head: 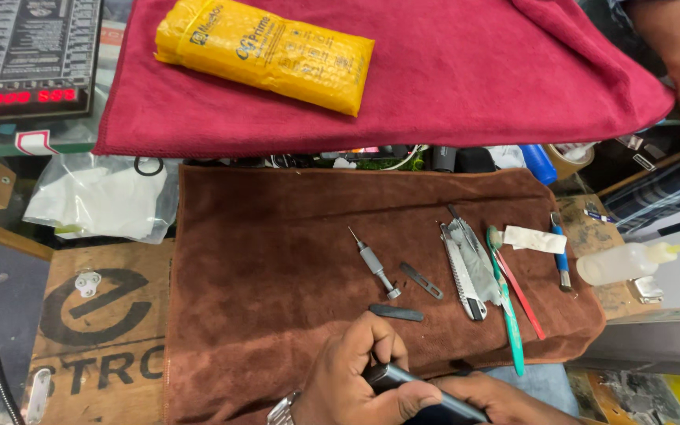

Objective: The person uses a metal spudger to pry open the casing of a small black electronic device. They then use a screwdriver to remove screws and a cotton swab to clean the device's interior. The person continues to manipulate the device and its components with various tools.

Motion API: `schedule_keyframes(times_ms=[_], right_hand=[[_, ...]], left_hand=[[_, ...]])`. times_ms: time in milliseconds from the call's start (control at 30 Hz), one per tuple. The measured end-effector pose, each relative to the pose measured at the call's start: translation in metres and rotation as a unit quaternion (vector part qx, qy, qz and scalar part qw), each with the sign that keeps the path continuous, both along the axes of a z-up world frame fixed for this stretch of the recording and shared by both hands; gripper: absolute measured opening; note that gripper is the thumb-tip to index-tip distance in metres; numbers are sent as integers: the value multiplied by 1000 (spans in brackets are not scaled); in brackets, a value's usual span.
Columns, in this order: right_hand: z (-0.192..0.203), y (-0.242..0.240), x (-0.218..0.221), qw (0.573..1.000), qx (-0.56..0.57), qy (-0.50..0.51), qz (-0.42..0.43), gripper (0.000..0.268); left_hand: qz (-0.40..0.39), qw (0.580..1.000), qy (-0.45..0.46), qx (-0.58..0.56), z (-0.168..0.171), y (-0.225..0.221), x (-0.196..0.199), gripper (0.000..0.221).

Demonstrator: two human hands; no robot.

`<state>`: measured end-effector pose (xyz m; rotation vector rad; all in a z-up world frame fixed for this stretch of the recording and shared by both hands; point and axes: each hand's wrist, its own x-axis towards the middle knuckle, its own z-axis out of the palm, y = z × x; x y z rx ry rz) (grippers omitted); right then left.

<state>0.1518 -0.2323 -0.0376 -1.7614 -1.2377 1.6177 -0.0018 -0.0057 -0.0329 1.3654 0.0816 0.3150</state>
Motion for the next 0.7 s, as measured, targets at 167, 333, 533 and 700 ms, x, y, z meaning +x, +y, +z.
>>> schedule_keyframes(times_ms=[167,333,533,700], right_hand=[[-2,-1,-4,1000,-7,1,4,70],[-3,-3,-4,1000,-20,14,-7,70],[-4,-6,-1,987,-65,113,-98,69],[-3,-10,0,967,-82,182,-160,68]], left_hand=[[1,997,7,-71,2,-2,5,58],[12,995,6,98,-1,0,3,57],[-8,990,-3,142,-6,-1,2,53],[16,982,-45,185,-10,-4,0,51]])
